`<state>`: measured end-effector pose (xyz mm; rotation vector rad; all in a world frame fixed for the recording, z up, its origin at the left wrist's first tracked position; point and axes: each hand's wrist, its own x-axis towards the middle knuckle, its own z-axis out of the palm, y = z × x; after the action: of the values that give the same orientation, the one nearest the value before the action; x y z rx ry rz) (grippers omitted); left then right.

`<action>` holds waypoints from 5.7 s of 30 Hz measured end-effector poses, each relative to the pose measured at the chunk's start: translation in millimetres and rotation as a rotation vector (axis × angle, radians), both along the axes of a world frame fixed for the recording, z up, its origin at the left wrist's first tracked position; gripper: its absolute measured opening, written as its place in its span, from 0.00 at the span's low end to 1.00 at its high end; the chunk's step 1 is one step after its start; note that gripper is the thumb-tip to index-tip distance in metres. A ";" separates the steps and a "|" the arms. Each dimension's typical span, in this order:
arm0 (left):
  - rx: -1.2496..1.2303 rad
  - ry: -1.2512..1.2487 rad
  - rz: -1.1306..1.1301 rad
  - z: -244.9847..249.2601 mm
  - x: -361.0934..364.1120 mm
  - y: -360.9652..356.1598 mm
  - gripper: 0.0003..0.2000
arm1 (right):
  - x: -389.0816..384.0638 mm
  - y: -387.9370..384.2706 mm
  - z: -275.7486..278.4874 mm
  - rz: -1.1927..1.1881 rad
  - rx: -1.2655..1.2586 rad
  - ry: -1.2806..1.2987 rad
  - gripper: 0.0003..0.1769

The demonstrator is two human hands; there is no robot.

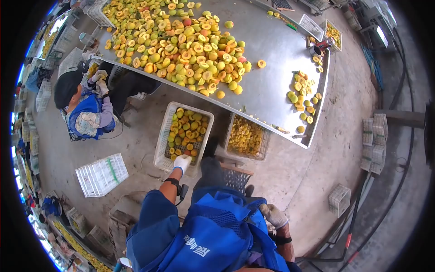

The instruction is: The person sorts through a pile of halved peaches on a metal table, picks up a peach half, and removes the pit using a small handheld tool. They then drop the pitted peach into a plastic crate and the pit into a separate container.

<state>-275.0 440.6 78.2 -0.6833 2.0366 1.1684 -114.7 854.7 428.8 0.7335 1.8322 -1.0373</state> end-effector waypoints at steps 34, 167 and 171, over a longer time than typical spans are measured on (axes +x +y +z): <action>-0.534 -0.042 0.037 -5.1 174.8 119.0 0.16 | -129.4 289.5 -252.0 0.260 -0.315 0.238 0.18; -0.436 0.841 -0.856 -59.0 -556.3 184.9 0.52 | -721.6 64.2 -372.8 0.832 0.316 0.715 0.35; -0.336 0.813 -0.942 -43.1 -522.5 222.6 0.47 | -664.7 101.1 -369.0 0.728 0.244 0.744 0.35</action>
<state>-797.6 663.2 35.0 0.7268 2.7302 0.5412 -779.4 955.8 59.8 -0.2716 2.5949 -0.6214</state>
